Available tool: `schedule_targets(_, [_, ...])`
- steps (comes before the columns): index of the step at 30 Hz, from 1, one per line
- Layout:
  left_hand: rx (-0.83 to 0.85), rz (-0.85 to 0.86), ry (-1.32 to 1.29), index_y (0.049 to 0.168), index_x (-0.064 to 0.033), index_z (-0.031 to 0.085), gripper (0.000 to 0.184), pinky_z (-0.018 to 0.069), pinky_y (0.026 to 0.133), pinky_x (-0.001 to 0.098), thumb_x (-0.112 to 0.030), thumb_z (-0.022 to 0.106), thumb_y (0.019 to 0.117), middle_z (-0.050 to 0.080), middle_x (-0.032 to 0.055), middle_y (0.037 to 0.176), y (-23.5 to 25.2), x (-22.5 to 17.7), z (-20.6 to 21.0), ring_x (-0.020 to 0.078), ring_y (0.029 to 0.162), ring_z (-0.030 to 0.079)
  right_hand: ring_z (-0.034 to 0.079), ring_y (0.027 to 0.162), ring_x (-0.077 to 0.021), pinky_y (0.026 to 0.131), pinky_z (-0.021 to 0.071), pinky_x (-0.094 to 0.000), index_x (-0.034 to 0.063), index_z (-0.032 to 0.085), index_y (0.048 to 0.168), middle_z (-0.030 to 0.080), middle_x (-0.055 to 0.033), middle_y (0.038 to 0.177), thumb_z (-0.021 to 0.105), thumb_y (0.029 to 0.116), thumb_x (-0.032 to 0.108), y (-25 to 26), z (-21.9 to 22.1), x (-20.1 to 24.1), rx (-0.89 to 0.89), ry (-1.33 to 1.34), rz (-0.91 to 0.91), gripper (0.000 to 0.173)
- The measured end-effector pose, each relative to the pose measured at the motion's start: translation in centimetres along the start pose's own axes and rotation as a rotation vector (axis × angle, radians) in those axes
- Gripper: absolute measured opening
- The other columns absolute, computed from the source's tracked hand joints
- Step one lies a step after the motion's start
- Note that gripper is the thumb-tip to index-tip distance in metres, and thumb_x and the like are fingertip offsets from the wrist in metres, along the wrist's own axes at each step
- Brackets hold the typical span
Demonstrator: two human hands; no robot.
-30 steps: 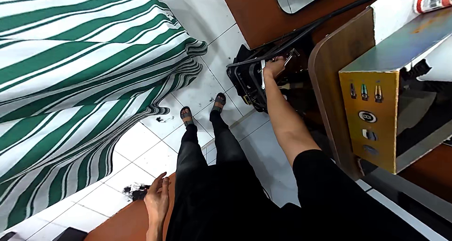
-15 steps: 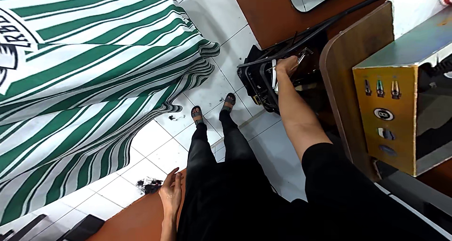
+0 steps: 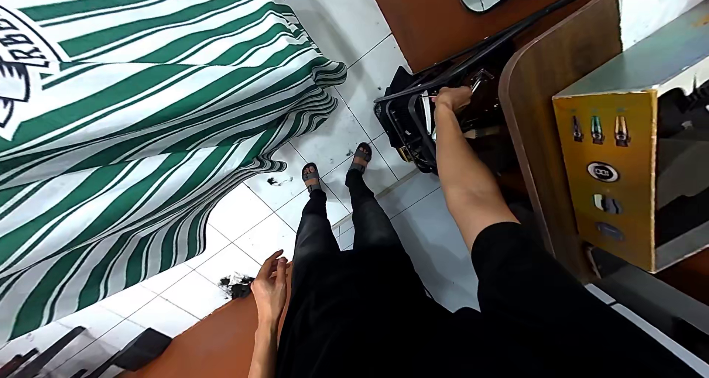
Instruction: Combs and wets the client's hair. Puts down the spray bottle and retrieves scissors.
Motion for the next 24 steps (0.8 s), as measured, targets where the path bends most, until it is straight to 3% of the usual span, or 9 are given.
schedule_targets(3, [0.003, 0.035, -0.007, 0.126, 0.0038, 0.065, 0.036, 0.0600, 0.071, 0.0295, -0.020, 0.050, 0.1044, 0.074, 0.0145, 0.098, 0.4, -1.7, 0.5, 0.0136, 0.081, 0.073, 0.067, 0.111, -0.0291, 0.095, 0.0537, -0.0401, -0.0067, 0.058, 0.132, 0.065, -0.0243, 0.126, 0.063, 0.0950, 0.001, -2.2, -1.9, 0.5, 0.013, 0.073, -0.041, 0.038])
schedule_targets(6, [0.021, 0.135, -0.030, 0.125, 0.0052, 0.066, 0.035, 0.0603, 0.072, 0.0309, -0.018, 0.051, 0.1033, 0.074, 0.0157, 0.099, 1.5, -5.0, 1.5, 0.0155, 0.082, 0.073, 0.068, 0.089, -0.0223, 0.084, 0.0557, -0.0338, -0.0076, 0.060, 0.126, 0.068, -0.0210, 0.109, 0.065, 0.0949, 0.001, -3.3, -3.5, 0.2, -0.007, 0.196, -0.137, 0.032])
schedule_targets(11, [0.108, 0.413, -0.079, 0.124, 0.0044, 0.067, 0.033, 0.0587, 0.084, 0.0355, -0.018, 0.056, 0.1021, 0.071, 0.0183, 0.109, 4.5, -16.4, 5.0, 0.0202, 0.096, 0.071, 0.063, 0.061, -0.0135, 0.063, 0.0583, -0.0297, -0.0076, 0.061, 0.105, 0.064, -0.0095, 0.080, 0.073, 0.0907, 0.008, -5.2, -5.3, -3.1, -0.027, 0.414, -0.387, 0.024])
schedule_targets(13, [0.224, 0.443, -0.129, 0.132, 0.0033, 0.062, 0.038, 0.0568, 0.093, 0.0417, -0.019, 0.059, 0.1016, 0.067, 0.0199, 0.123, 6.0, -20.3, 7.3, 0.0247, 0.111, 0.067, 0.064, 0.059, -0.0141, 0.059, 0.0579, -0.0321, -0.0063, 0.061, 0.102, 0.067, -0.0081, 0.077, 0.075, 0.0898, 0.012, -9.3, -5.7, -4.9, 0.086, 0.420, -0.468, 0.026])
schedule_targets(15, [0.366, 0.397, -0.214, 0.144, -0.0008, 0.053, 0.049, 0.0544, 0.099, 0.0466, -0.026, 0.061, 0.1023, 0.063, 0.0186, 0.133, 6.7, -23.2, 9.2, 0.0270, 0.121, 0.064, 0.068, 0.063, -0.0148, 0.059, 0.0604, -0.0329, -0.0051, 0.062, 0.099, 0.072, -0.0091, 0.086, 0.073, 0.0906, 0.009, -16.0, -5.9, -5.7, 0.260, 0.394, -0.597, 0.020])
schedule_targets(18, [0.592, 0.311, -0.370, 0.151, -0.0078, 0.046, 0.053, 0.0568, 0.092, 0.0455, -0.031, 0.057, 0.1048, 0.066, 0.0146, 0.131, 4.9, -25.3, 9.4, 0.0246, 0.110, 0.068, 0.068, 0.065, -0.0117, 0.058, 0.0616, -0.0301, -0.0027, 0.065, 0.094, 0.073, -0.0091, 0.095, 0.075, 0.0875, 0.003, -27.1, -5.8, -6.1, 0.539, 0.395, -0.743, 0.013])
schedule_targets(19, [0.636, 0.308, -0.423, 0.147, -0.0071, 0.051, 0.046, 0.0584, 0.087, 0.0421, -0.029, 0.055, 0.1057, 0.069, 0.0128, 0.122, 4.2, -25.2, 8.6, 0.0213, 0.101, 0.069, 0.069, 0.065, -0.0103, 0.059, 0.0615, -0.0290, -0.0032, 0.067, 0.093, 0.073, -0.0081, 0.092, 0.076, 0.0848, 0.002, -30.0, -5.4, -5.9, 0.597, 0.400, -0.790, 0.014])
schedule_targets(21, [0.654, 0.301, -0.574, 0.124, -0.0023, 0.066, 0.029, 0.0582, 0.075, 0.0311, -0.020, 0.050, 0.1073, 0.070, 0.0061, 0.098, 3.1, -23.9, 6.2, 0.0112, 0.083, 0.067, 0.069, 0.069, -0.0081, 0.064, 0.0615, -0.0268, -0.0046, 0.070, 0.095, 0.072, -0.0068, 0.086, 0.076, 0.0827, 0.004, -35.0, -4.8, -5.3, 0.682, 0.371, -0.927, 0.016])
schedule_targets(24, [0.532, 0.254, -0.842, 0.107, 0.0011, 0.069, 0.033, 0.0590, 0.071, 0.0273, -0.014, 0.039, 0.1083, 0.072, 0.0020, 0.090, 1.4, -19.9, 0.3, 0.0086, 0.078, 0.068, 0.071, 0.077, -0.0076, 0.070, 0.0599, -0.0239, -0.0040, 0.072, 0.093, 0.074, -0.0087, 0.087, 0.077, 0.0883, 0.013, -42.3, -5.4, -3.7, 0.762, 0.353, -1.185, 0.018])
Point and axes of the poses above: each hand's wrist, its own y-axis towards the middle knuckle, its own z-axis out of the palm, x = y × z, the point moved 9 cm from there along y, towards the middle knuckle
